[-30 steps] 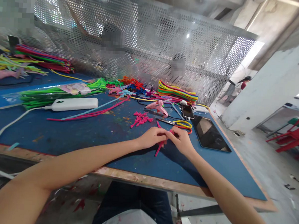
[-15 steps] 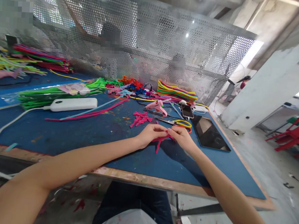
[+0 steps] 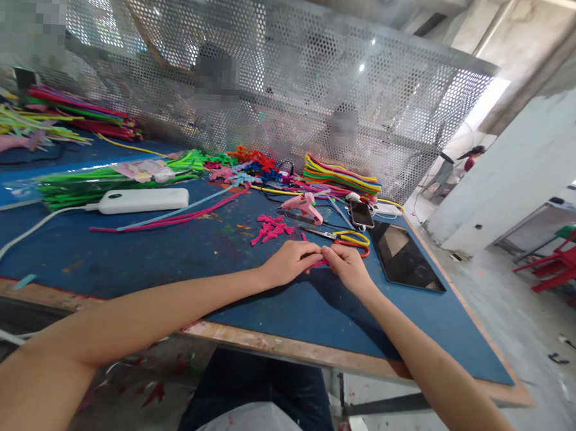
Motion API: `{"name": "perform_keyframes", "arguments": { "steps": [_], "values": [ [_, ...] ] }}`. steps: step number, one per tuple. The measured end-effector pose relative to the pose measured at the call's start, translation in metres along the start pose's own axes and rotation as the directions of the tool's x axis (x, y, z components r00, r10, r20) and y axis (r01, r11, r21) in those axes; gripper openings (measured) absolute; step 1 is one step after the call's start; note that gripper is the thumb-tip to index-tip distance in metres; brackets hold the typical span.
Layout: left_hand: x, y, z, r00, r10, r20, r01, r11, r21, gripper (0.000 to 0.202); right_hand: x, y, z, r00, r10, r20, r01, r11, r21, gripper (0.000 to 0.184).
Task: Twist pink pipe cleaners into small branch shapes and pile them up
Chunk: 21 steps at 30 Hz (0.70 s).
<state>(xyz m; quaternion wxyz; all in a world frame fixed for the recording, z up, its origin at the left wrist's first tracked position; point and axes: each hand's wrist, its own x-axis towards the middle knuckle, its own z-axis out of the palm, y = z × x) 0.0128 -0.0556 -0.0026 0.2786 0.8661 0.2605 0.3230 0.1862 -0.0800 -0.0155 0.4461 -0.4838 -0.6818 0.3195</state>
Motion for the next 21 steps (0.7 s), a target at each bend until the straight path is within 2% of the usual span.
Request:
{"name": "perform_keyframes", "arguments": {
  "steps": [2, 4, 6, 8, 11, 13, 14, 16, 18, 19, 20, 21],
  "values": [
    [-0.001, 0.001, 0.000, 0.997, 0.082, 0.007, -0.082, 0.985, 0.150, 0.031, 0.000, -0.002, 0.000, 0.998, -0.016, -0.065, 0.016, 1.000, -0.002, 0.045],
    [-0.001, 0.001, 0.001, 0.988, 0.150, 0.022, -0.149, 0.933, 0.327, 0.036, -0.001, -0.003, 0.002, 0.993, 0.034, -0.112, -0.024, 0.996, 0.088, 0.045],
    [-0.001, 0.000, 0.000, 0.974, 0.225, 0.035, -0.209, 0.825, 0.526, 0.037, -0.003, -0.006, 0.007, 0.984, 0.138, -0.114, -0.107, 0.965, 0.239, 0.045],
    [0.000, 0.000, -0.001, 0.950, 0.306, 0.058, -0.261, 0.682, 0.683, 0.030, -0.005, -0.009, 0.013, 0.970, 0.229, -0.083, -0.183, 0.911, 0.370, 0.044],
    [0.000, 0.001, -0.004, 0.915, 0.390, 0.101, -0.315, 0.536, 0.784, 0.026, -0.010, -0.012, 0.019, 0.962, 0.259, -0.082, -0.201, 0.880, 0.430, 0.043],
    [0.000, 0.003, -0.004, 0.918, 0.385, 0.097, -0.309, 0.540, 0.783, 0.025, -0.013, -0.013, 0.020, 0.968, 0.233, -0.097, -0.179, 0.904, 0.388, 0.043],
    [0.000, 0.004, -0.003, 0.930, 0.359, 0.083, -0.292, 0.581, 0.759, 0.025, -0.014, -0.014, 0.020, 0.971, 0.212, -0.106, -0.164, 0.924, 0.345, 0.043],
    [0.000, 0.006, -0.001, 0.963, 0.264, 0.048, -0.234, 0.739, 0.632, 0.027, -0.015, -0.016, 0.018, 0.977, 0.144, -0.154, -0.110, 0.971, 0.213, 0.043],
    [0.001, 0.006, 0.003, 0.989, 0.131, 0.073, -0.148, 0.934, 0.326, 0.034, -0.015, -0.019, 0.014, 0.972, 0.014, -0.234, -0.009, 1.000, 0.021, 0.043],
    [0.002, 0.007, 0.005, 0.991, 0.067, 0.117, -0.081, 0.990, 0.118, 0.036, -0.016, -0.020, 0.012, 0.963, -0.068, -0.260, 0.048, 0.995, -0.082, 0.042],
    [0.002, 0.007, 0.007, 0.985, 0.018, 0.172, -0.002, 0.996, -0.090, 0.038, -0.016, -0.021, 0.010, 0.952, -0.147, -0.269, 0.102, 0.979, -0.175, 0.041],
    [0.002, 0.007, 0.008, 0.975, -0.015, 0.222, 0.074, 0.962, -0.261, 0.038, -0.016, -0.022, 0.008, 0.941, -0.213, -0.265, 0.148, 0.958, -0.244, 0.040]
  ]
}}
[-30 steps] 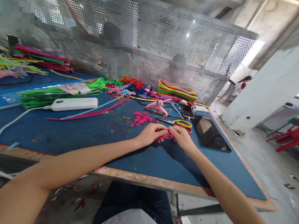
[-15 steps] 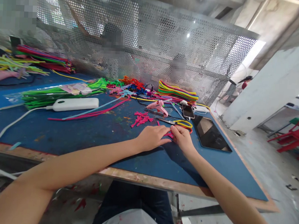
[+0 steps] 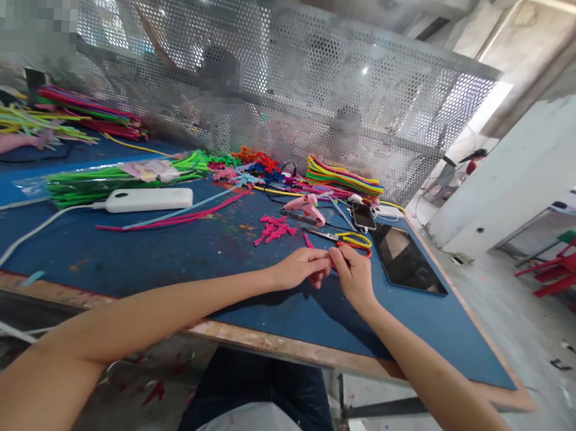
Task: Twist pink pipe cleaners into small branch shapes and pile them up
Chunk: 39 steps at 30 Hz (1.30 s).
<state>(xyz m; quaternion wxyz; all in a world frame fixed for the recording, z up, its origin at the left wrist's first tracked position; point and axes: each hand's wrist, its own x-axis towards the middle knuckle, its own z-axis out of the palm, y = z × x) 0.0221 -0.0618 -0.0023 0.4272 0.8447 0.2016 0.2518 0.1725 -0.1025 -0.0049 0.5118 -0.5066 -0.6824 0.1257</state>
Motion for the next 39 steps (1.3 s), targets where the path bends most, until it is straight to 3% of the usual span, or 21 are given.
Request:
{"name": "perform_keyframes", "arguments": {
  "steps": [2, 3, 5, 8, 11, 13, 15, 18, 20, 22, 24, 25, 27, 29, 31, 33, 34, 35, 36, 37, 39],
  "values": [
    [0.000, 0.001, 0.002, 0.999, -0.047, 0.015, 0.048, 0.982, -0.180, 0.038, 0.000, 0.001, -0.002, 0.998, -0.065, 0.010, 0.065, 0.997, -0.036, 0.038],
    [-0.001, 0.002, 0.003, 0.999, -0.047, -0.025, 0.043, 0.987, -0.153, 0.038, 0.000, 0.002, -0.002, 0.998, -0.062, 0.014, 0.062, 0.998, -0.021, 0.038],
    [-0.004, 0.004, 0.002, 0.987, 0.014, -0.159, -0.001, 0.997, 0.077, 0.035, 0.001, 0.004, 0.000, 1.000, 0.001, 0.015, -0.001, 0.998, 0.057, 0.038],
    [-0.008, 0.007, -0.003, 0.927, 0.193, -0.321, -0.037, 0.900, 0.434, 0.027, 0.001, 0.007, 0.004, 0.991, 0.128, 0.035, -0.132, 0.970, 0.206, 0.040],
    [-0.010, 0.010, -0.007, 0.881, 0.300, -0.366, -0.085, 0.861, 0.501, 0.026, 0.001, 0.007, 0.008, 0.979, 0.187, 0.082, -0.203, 0.928, 0.312, 0.042],
    [-0.010, 0.011, -0.007, 0.886, 0.290, -0.363, -0.104, 0.885, 0.454, 0.023, 0.001, 0.006, 0.008, 0.976, 0.190, 0.104, -0.214, 0.917, 0.336, 0.042],
    [-0.009, 0.013, -0.004, 0.901, 0.205, -0.383, -0.075, 0.942, 0.327, 0.022, 0.000, 0.004, 0.008, 0.981, 0.171, 0.096, -0.193, 0.930, 0.314, 0.042],
    [-0.006, 0.013, 0.002, 0.918, -0.027, -0.396, -0.007, 0.996, -0.084, 0.022, -0.002, 0.003, 0.007, 0.995, 0.100, 0.029, -0.104, 0.973, 0.205, 0.041],
    [-0.003, 0.012, 0.005, 0.936, -0.217, -0.279, 0.064, 0.881, -0.469, 0.024, -0.003, 0.004, 0.004, 1.000, 0.023, -0.008, -0.022, 0.995, 0.096, 0.040],
    [-0.001, 0.010, 0.003, 0.940, -0.339, -0.046, 0.187, 0.623, -0.759, 0.024, -0.002, 0.008, -0.001, 0.998, -0.069, 0.011, 0.069, 0.997, -0.015, 0.038],
    [0.000, 0.006, -0.002, 0.913, -0.346, 0.217, 0.347, 0.376, -0.859, 0.019, 0.001, 0.012, -0.009, 0.975, -0.189, 0.113, 0.200, 0.975, -0.096, 0.038],
    [0.001, 0.004, -0.005, 0.886, -0.320, 0.335, 0.431, 0.300, -0.851, 0.016, 0.002, 0.014, -0.014, 0.947, -0.253, 0.195, 0.279, 0.953, -0.119, 0.037],
    [0.001, 0.001, -0.012, 0.818, -0.268, 0.509, 0.572, 0.279, -0.771, 0.012, 0.005, 0.016, -0.022, 0.862, -0.349, 0.369, 0.418, 0.899, -0.127, 0.036],
    [0.001, -0.001, -0.015, 0.802, -0.252, 0.542, 0.594, 0.433, -0.678, 0.015, 0.008, 0.015, -0.025, 0.812, -0.367, 0.453, 0.455, 0.885, -0.098, 0.036],
    [0.001, -0.001, -0.015, 0.896, -0.235, 0.376, 0.429, 0.678, -0.597, 0.020, 0.010, 0.014, -0.024, 0.878, -0.291, 0.379, 0.330, 0.943, -0.041, 0.042],
    [0.000, 0.000, -0.015, 0.989, -0.134, 0.067, 0.150, 0.902, -0.405, 0.022, 0.013, 0.015, -0.021, 0.960, -0.064, 0.272, 0.031, 0.992, 0.122, 0.052],
    [-0.001, 0.000, -0.015, 0.996, -0.038, -0.076, 0.019, 0.972, -0.235, 0.023, 0.016, 0.015, -0.019, 0.954, 0.102, 0.281, -0.172, 0.957, 0.235, 0.057],
    [-0.002, 0.000, -0.017, 0.982, 0.078, -0.173, -0.085, 0.996, -0.034, 0.023, 0.018, 0.017, -0.018, 0.900, 0.265, 0.346, -0.382, 0.862, 0.333, 0.060],
    [-0.002, 0.000, -0.019, 0.958, 0.197, -0.209, -0.162, 0.971, 0.175, 0.022, 0.020, 0.018, -0.017, 0.802, 0.389, 0.453, -0.571, 0.722, 0.392, 0.061],
    [-0.003, -0.001, -0.023, 0.935, 0.301, -0.190, -0.219, 0.906, 0.362, 0.021, 0.021, 0.019, -0.017, 0.683, 0.458, 0.569, -0.718, 0.567, 0.404, 0.061],
    [-0.003, -0.005, -0.031, 0.904, 0.418, -0.093, -0.283, 0.745, 0.604, 0.020, 0.022, 0.019, -0.017, 0.462, 0.470, 0.752, -0.883, 0.324, 0.340, 0.059]
  ]
}}
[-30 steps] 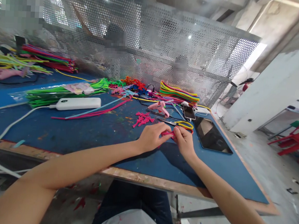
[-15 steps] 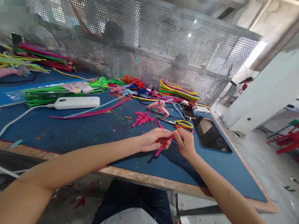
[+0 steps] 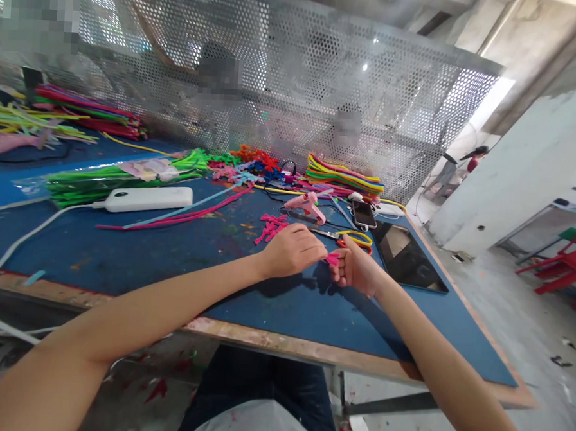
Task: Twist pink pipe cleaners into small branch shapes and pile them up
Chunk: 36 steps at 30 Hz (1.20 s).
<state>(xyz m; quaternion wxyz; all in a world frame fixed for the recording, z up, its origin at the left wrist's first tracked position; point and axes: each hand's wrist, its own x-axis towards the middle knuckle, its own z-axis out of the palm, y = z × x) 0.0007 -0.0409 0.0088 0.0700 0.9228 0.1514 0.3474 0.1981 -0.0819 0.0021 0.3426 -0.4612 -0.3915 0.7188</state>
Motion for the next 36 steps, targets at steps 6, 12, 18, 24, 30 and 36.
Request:
{"name": "perform_keyframes", "arguments": {
  "steps": [6, 12, 18, 24, 30, 36],
  "values": [
    [0.000, -0.024, -0.010, 0.968, 0.161, 0.195, -0.222, 0.912, 0.346, 0.028, -0.005, 0.003, 0.005, 0.967, 0.146, 0.211, -0.196, 0.951, 0.241, 0.050],
    [-0.002, -0.031, -0.007, 0.874, 0.475, 0.102, -0.457, 0.732, 0.504, 0.021, -0.003, 0.004, 0.004, 0.941, 0.203, 0.270, -0.298, 0.875, 0.382, 0.041],
    [0.000, -0.026, -0.004, 0.787, 0.617, -0.024, -0.473, 0.627, 0.620, 0.013, -0.003, 0.003, 0.004, 0.948, 0.160, 0.276, -0.259, 0.891, 0.373, 0.030],
    [0.000, -0.026, -0.002, 0.856, 0.517, -0.018, -0.430, 0.730, 0.531, 0.018, -0.004, 0.001, 0.008, 0.983, 0.088, 0.161, -0.127, 0.958, 0.256, 0.016],
    [0.002, -0.022, 0.000, 0.983, 0.184, -0.027, -0.173, 0.960, 0.219, 0.018, 0.001, 0.009, 0.006, 0.961, -0.275, -0.005, 0.271, 0.950, -0.156, 0.017],
    [0.006, -0.025, 0.000, 0.766, -0.392, 0.510, 0.639, 0.555, -0.533, 0.026, -0.005, -0.002, -0.009, 0.566, -0.638, 0.522, 0.422, -0.320, -0.848, 0.025]
  ]
}}
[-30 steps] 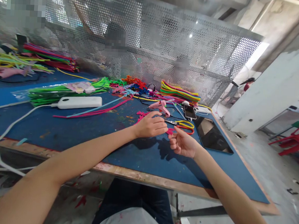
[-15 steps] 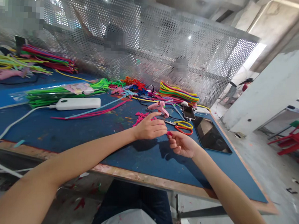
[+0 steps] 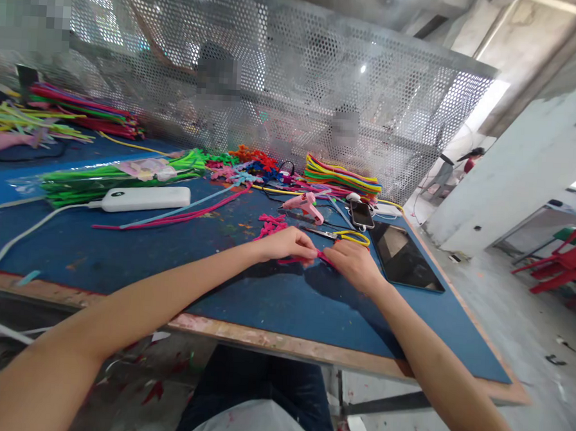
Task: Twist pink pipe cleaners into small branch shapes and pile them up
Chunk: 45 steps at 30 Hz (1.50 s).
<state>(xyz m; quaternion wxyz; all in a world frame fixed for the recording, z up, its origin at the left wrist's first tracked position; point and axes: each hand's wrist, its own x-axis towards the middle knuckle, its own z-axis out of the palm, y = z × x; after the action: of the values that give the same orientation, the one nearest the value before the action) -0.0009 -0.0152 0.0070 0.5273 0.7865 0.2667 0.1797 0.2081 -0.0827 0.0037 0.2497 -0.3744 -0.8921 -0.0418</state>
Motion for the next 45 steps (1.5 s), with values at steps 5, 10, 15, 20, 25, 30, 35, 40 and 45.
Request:
{"name": "perform_keyframes", "arguments": {
  "steps": [5, 10, 15, 20, 25, 30, 35, 40, 45],
  "values": [
    [0.001, -0.003, -0.001, 0.966, -0.181, 0.183, 0.233, 0.915, -0.330, 0.027, -0.001, 0.000, -0.003, 1.000, 0.006, -0.023, -0.004, 0.998, 0.057, 0.023],
    [-0.001, 0.003, 0.007, 0.926, 0.232, -0.298, -0.200, 0.971, 0.133, 0.020, 0.003, 0.001, 0.015, 0.782, 0.583, 0.222, -0.463, 0.304, 0.833, 0.044],
    [-0.004, 0.003, 0.008, 0.763, 0.558, -0.326, -0.335, 0.773, 0.539, 0.015, 0.005, 0.005, 0.020, 0.707, 0.571, 0.416, -0.409, -0.150, 0.900, 0.037],
    [-0.008, -0.001, 0.007, 0.645, 0.752, -0.135, -0.355, 0.451, 0.819, 0.013, 0.006, -0.007, 0.015, 0.735, 0.604, 0.309, -0.361, -0.037, 0.932, 0.027],
    [-0.017, 0.004, 0.006, 0.631, 0.774, 0.043, -0.293, 0.187, 0.938, 0.019, 0.005, -0.017, 0.016, 0.738, 0.565, 0.369, -0.411, -0.056, 0.910, 0.028],
    [-0.016, 0.008, 0.010, 0.781, 0.623, -0.034, -0.307, 0.431, 0.849, 0.020, 0.003, -0.014, 0.020, 0.813, 0.548, 0.198, -0.443, 0.359, 0.821, 0.024],
    [-0.007, 0.009, 0.012, 0.987, 0.069, -0.144, -0.048, 0.989, 0.142, 0.020, -0.005, -0.006, 0.006, 0.995, 0.032, -0.092, -0.011, 0.977, 0.212, 0.025],
    [-0.008, 0.010, 0.012, 0.910, -0.241, 0.337, 0.399, 0.728, -0.558, 0.028, -0.011, -0.009, -0.008, 0.980, -0.167, -0.112, 0.183, 0.971, 0.155, 0.024],
    [-0.007, 0.011, 0.016, 0.975, -0.145, 0.166, 0.218, 0.743, -0.633, 0.026, -0.001, -0.022, 0.002, 0.870, 0.434, -0.235, -0.225, 0.773, 0.594, 0.018]
  ]
}}
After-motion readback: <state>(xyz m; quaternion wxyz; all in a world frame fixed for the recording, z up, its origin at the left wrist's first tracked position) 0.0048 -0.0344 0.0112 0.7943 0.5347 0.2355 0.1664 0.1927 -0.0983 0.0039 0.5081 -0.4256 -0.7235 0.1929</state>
